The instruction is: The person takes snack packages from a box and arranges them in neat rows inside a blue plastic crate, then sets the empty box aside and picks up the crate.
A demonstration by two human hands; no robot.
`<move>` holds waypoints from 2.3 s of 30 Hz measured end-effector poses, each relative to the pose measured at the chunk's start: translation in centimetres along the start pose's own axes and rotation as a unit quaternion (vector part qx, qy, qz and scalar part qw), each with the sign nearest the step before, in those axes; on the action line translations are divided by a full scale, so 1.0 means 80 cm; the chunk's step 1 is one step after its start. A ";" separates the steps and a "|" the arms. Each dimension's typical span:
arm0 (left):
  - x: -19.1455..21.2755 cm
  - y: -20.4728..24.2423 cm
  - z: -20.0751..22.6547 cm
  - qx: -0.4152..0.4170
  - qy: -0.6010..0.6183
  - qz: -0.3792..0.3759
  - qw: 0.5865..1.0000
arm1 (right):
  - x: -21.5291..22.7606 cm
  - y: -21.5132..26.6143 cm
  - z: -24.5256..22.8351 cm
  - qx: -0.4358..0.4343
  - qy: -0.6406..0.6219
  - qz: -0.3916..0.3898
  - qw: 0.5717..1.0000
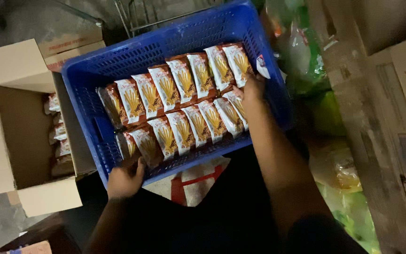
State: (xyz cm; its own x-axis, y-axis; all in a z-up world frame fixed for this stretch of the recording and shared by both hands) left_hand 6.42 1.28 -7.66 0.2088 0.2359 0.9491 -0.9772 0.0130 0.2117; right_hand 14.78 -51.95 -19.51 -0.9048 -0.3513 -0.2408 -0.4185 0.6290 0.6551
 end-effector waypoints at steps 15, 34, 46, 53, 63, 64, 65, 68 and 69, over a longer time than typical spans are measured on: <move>0.024 0.003 0.019 0.000 0.030 -0.014 0.999 | -0.001 0.037 -0.015 0.164 0.149 -0.038 0.974; 0.016 0.002 0.021 0.002 0.047 -0.126 0.991 | -0.107 0.094 0.012 0.289 0.774 -0.272 0.494; 0.010 0.002 0.004 -0.013 0.023 0.012 1.000 | -0.114 0.151 -0.036 0.564 0.610 -0.203 0.519; 0.016 0.009 0.020 0.004 0.022 0.033 0.999 | -0.091 0.255 0.041 0.458 0.477 -0.439 0.608; 0.056 -0.008 -0.041 -0.018 0.454 0.164 0.876 | -0.074 0.401 0.107 0.424 0.576 -0.458 0.528; 0.079 -0.019 -0.054 -0.006 0.455 0.172 0.874 | -0.067 0.391 0.117 0.423 0.577 -0.468 0.519; 0.113 -0.026 -0.067 -0.016 0.445 0.219 0.868 | -0.063 0.381 0.118 0.462 0.577 -0.448 0.503; 0.136 -0.088 -0.137 0.035 0.427 0.249 0.868 | -0.065 0.386 0.113 0.470 0.628 -0.404 0.471; 0.126 -0.117 -0.169 0.086 0.419 0.227 0.875 | -0.066 0.385 0.110 0.440 0.677 -0.370 0.460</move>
State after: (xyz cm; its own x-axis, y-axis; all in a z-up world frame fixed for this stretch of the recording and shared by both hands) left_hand 17.15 16.67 -3.23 -0.3697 0.8102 0.4549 -0.9176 -0.3952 -0.0420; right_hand 5.96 -24.63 -4.38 0.1398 -0.4312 0.8914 -0.9811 -0.1820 0.0659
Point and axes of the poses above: each hand's wrist, its own y-axis away from the middle knuckle, its own x-axis out of the back of the hand, z = x × y, the point moved 10 cm from there along -y, towards the middle knuckle, and after that the axes turned 8 degrees about -y, right-handed, at the moved point
